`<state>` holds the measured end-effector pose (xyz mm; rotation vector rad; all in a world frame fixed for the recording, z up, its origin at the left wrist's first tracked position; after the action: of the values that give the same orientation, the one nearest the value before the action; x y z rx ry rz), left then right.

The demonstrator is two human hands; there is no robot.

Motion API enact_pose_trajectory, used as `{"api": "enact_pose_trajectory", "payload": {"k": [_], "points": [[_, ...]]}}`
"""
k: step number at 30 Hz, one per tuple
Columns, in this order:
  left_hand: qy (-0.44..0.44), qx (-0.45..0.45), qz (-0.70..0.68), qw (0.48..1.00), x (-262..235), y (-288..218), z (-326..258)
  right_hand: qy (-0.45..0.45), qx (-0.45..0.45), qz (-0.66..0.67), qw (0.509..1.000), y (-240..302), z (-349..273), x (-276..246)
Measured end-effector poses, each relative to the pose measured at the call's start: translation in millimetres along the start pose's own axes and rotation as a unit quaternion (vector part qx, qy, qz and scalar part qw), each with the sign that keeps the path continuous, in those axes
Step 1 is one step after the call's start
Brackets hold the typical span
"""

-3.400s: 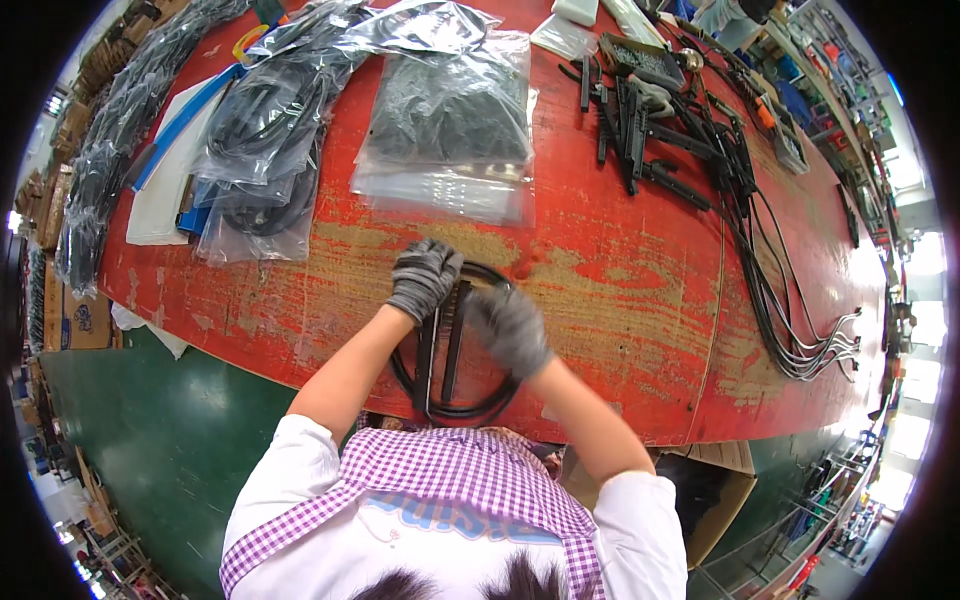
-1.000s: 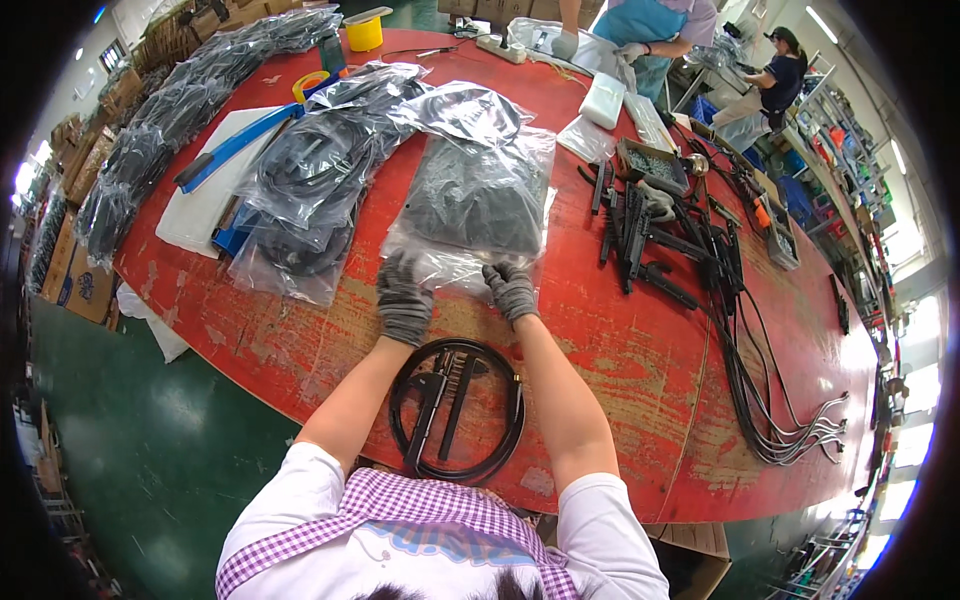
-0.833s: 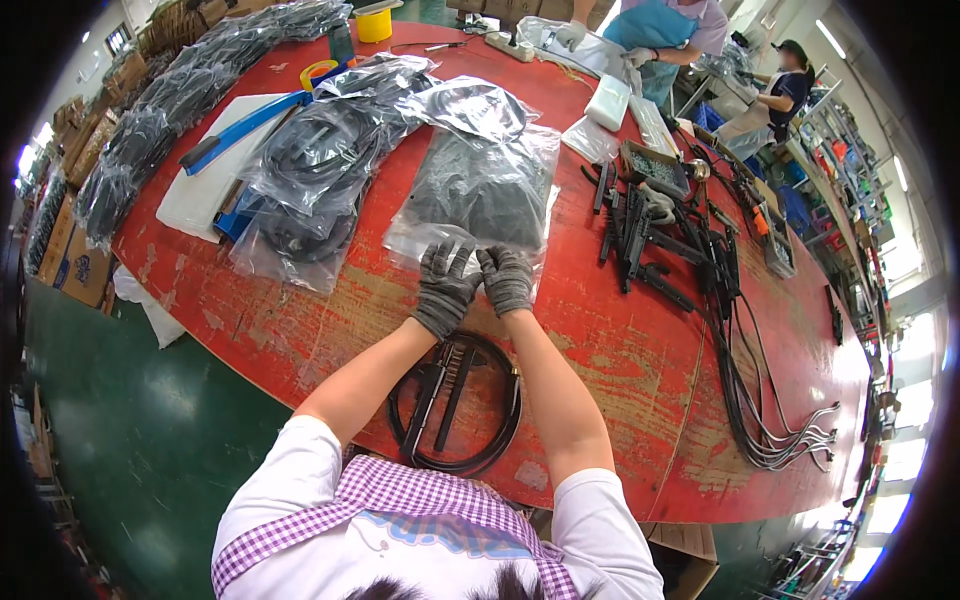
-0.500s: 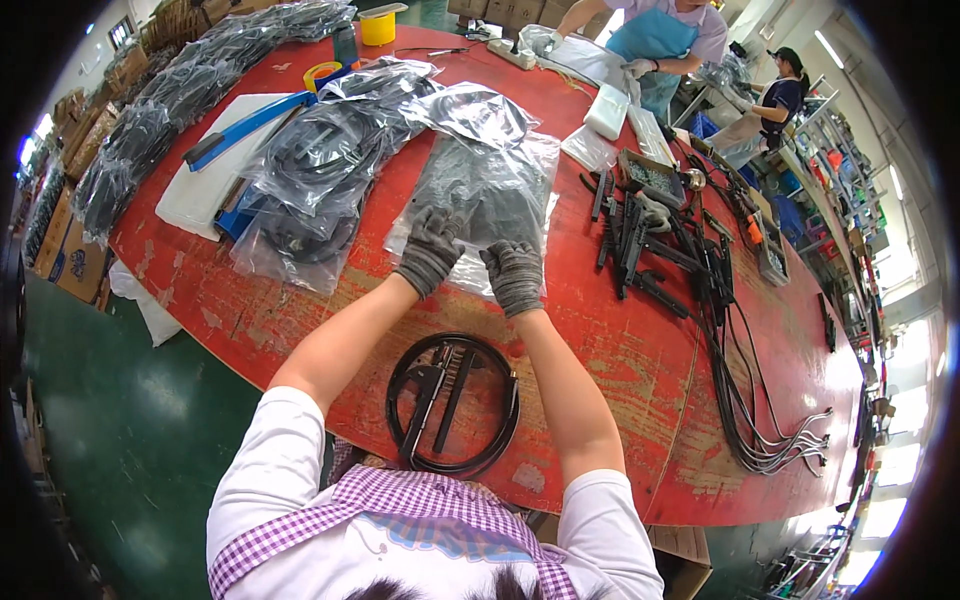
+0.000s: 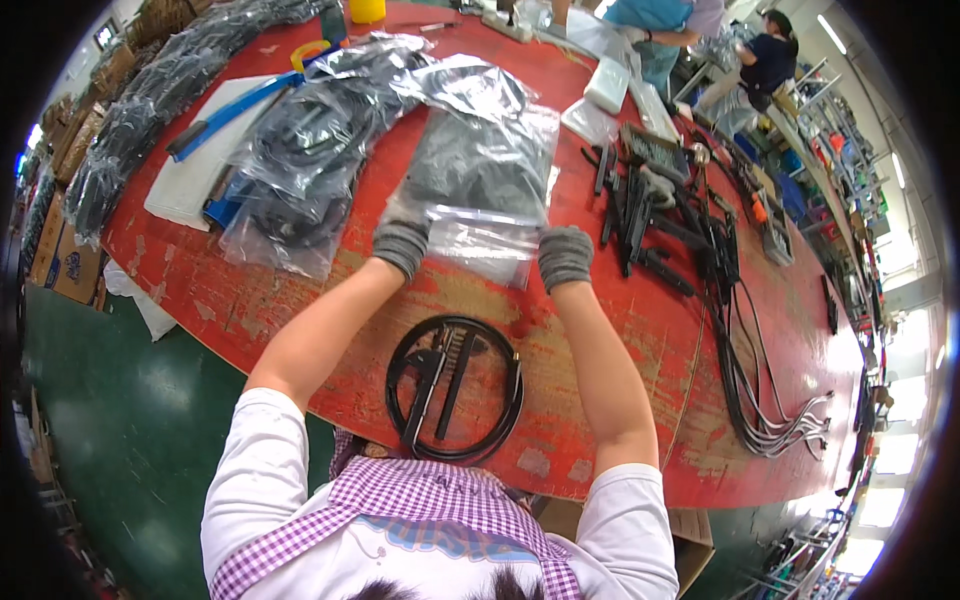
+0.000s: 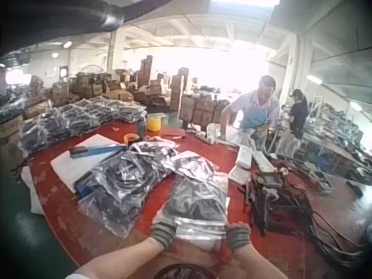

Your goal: The person repeatedly picks up black cables from a pile on a red workbench, coils them into circular shapes, and places them into clear plastic bags. The person wears gloves and a checkered apron while performing this repetitive packaging task in a factory setting.

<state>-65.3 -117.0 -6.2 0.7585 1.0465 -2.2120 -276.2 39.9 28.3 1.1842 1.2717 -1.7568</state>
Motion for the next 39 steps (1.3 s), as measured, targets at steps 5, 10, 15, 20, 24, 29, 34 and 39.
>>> {"api": "enact_pose_trajectory", "payload": {"k": [5, 10, 15, 20, 24, 29, 34, 39], "points": [[0.271, 0.210, 0.088, 0.935, -26.0, 1.0, -57.9, -0.017, -0.006, 0.081, 0.997, 16.2, -91.2, -8.0], [0.304, 0.293, 0.177, 0.889, -13.4, 19.0, -111.8, -0.036, -0.054, 0.194, 0.979, 43.3, -165.1, 30.3], [0.300, 0.415, 0.121, 0.850, -51.5, -0.8, -144.3, -0.011, -0.060, 0.240, 0.969, 55.0, -262.5, 19.1], [0.333, 0.329, 0.109, 0.877, -103.8, 9.3, -191.4, 0.013, -0.122, 0.278, 0.953, 87.0, -319.2, 0.4], [0.295, 0.237, 0.032, 0.925, -158.5, 32.1, -254.4, -0.008, -0.185, 0.031, 0.982, 105.1, -337.6, -34.4], [0.374, 0.082, -0.169, 0.908, -214.6, 3.5, -258.7, 0.192, -0.252, 0.310, 0.897, 94.1, -314.3, -36.3], [0.363, -0.004, -0.271, 0.891, -281.4, -42.6, -158.9, 0.051, -0.098, 0.754, 0.648, 25.6, -233.0, -133.7], [0.307, 0.058, -0.368, 0.876, -332.2, -84.3, -48.4, -0.021, -0.095, 0.748, 0.657, -52.6, -206.7, -233.6]]}}
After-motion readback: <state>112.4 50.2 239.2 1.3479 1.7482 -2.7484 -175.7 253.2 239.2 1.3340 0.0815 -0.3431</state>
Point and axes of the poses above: each hand's wrist, its own z-axis towards the middle knuckle, its own x-axis out of the palm, y = z × x, the point moved 3 cm from there along z, towards the middle knuckle
